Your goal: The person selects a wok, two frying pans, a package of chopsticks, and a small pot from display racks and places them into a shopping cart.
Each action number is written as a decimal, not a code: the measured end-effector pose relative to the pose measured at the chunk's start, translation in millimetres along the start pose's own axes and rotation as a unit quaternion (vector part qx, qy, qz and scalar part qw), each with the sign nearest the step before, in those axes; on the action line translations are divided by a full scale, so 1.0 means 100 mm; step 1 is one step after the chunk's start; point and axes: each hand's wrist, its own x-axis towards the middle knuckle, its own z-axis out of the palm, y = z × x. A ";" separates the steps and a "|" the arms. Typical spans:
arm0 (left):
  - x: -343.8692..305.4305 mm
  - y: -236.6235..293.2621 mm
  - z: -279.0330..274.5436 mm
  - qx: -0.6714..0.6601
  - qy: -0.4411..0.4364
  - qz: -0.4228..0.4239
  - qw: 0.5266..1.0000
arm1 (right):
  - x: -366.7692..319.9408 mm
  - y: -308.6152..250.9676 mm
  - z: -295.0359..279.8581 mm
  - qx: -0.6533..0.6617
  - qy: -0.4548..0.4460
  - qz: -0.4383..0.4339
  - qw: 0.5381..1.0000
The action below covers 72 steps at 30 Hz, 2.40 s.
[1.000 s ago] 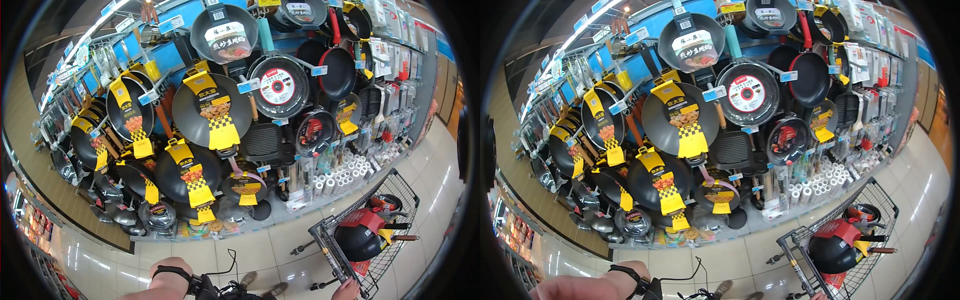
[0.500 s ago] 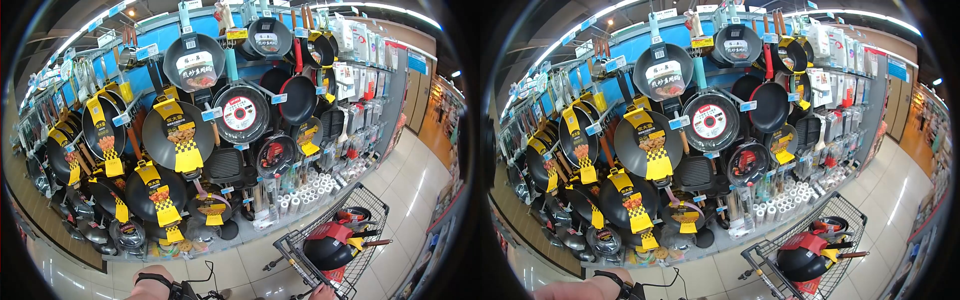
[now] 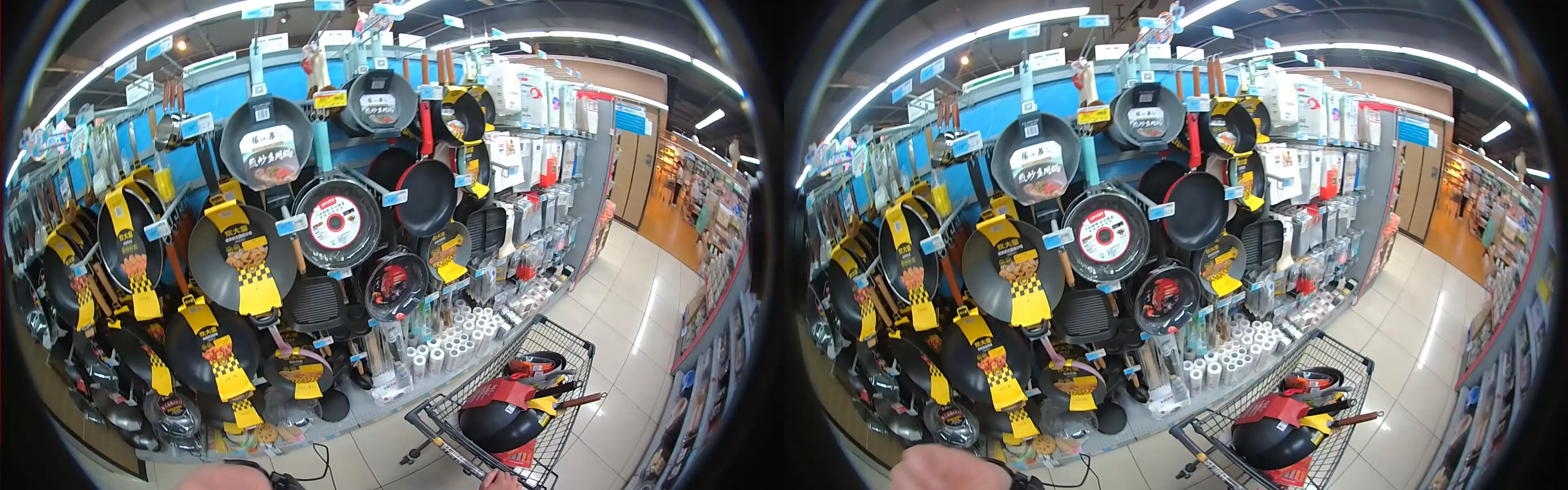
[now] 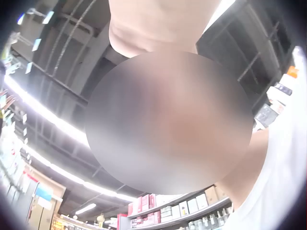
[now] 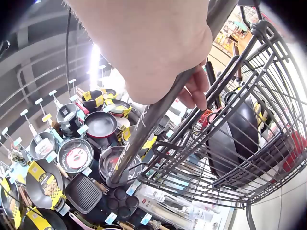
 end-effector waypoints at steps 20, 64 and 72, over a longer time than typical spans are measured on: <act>-4.81 -0.15 1.64 -0.149 -0.638 -0.365 0.661 | 0.69 0.35 0.27 0.040 0.033 0.031 0.998; -5.03 -1.77 3.59 -0.424 -0.622 -0.468 0.463 | 3.93 0.34 -0.87 0.300 -0.329 -0.214 0.870; -2.67 -3.43 2.27 -0.102 -0.439 -0.560 0.695 | 5.10 -0.87 -1.95 0.402 -0.366 -0.565 0.620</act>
